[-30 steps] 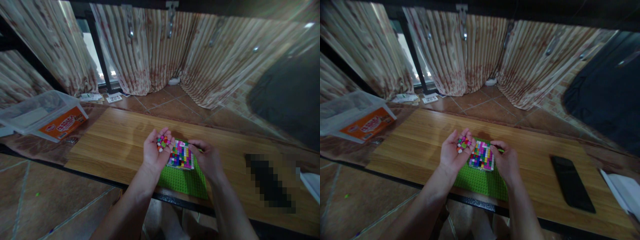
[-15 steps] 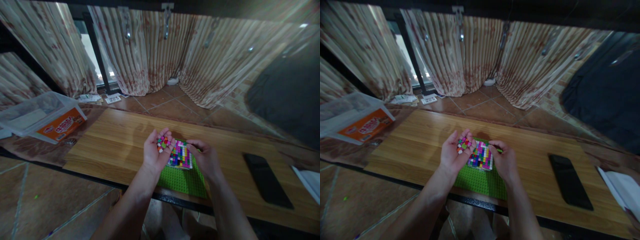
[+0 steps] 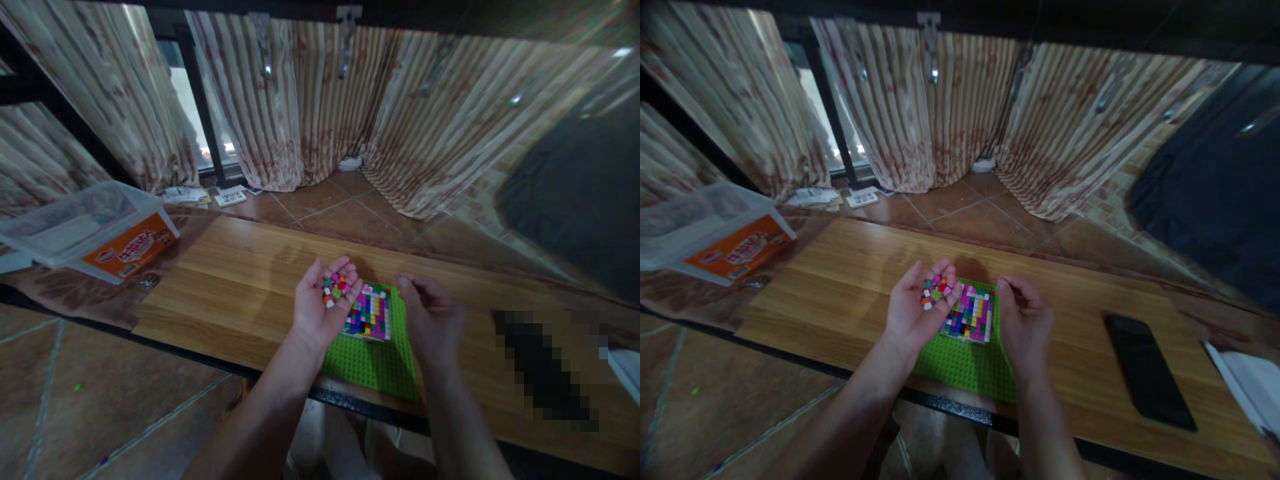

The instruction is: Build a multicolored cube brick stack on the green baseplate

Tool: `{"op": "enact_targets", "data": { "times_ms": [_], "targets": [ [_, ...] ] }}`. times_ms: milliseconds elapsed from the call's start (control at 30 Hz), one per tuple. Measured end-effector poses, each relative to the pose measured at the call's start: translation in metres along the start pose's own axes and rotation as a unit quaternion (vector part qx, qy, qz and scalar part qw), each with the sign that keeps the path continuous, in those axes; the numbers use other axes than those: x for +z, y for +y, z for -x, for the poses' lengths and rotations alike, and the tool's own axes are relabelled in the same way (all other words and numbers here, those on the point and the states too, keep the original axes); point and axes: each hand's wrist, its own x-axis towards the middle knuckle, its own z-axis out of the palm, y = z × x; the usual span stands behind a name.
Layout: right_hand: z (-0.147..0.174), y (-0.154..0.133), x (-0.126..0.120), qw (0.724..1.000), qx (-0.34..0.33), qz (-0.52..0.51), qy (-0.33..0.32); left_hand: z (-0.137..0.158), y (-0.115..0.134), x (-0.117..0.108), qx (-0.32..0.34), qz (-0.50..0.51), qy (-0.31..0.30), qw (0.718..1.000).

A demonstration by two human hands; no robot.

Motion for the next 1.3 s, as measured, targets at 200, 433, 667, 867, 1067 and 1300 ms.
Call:
{"op": "enact_targets", "data": {
  "times_ms": [200,433,667,867,1067,1300],
  "targets": [
    [0.017,-0.021,0.005,0.981,-0.16,0.011,-0.11,0.004,-0.008,0.004,-0.054,-0.025,-0.046,0.997],
    [0.019,-0.026,0.004,0.966,-0.168,0.081,-0.18,0.006,-0.007,0.006,-0.067,-0.024,-0.08,0.994],
    [0.016,-0.02,0.004,0.958,-0.171,0.091,-0.211,0.005,-0.008,0.007,-0.065,-0.007,-0.054,0.996],
    [0.016,-0.02,0.002,0.96,-0.159,0.054,-0.222,0.006,-0.008,0.007,-0.063,0.001,-0.049,0.997],
    [0.017,-0.018,0.002,0.981,-0.103,-0.024,-0.162,0.006,-0.003,0.008,-0.049,0.008,-0.044,0.998],
    [0.01,-0.014,-0.003,0.988,-0.051,-0.063,-0.133,0.004,0.002,0.007,-0.028,0.024,-0.025,0.999]
  ]
}}
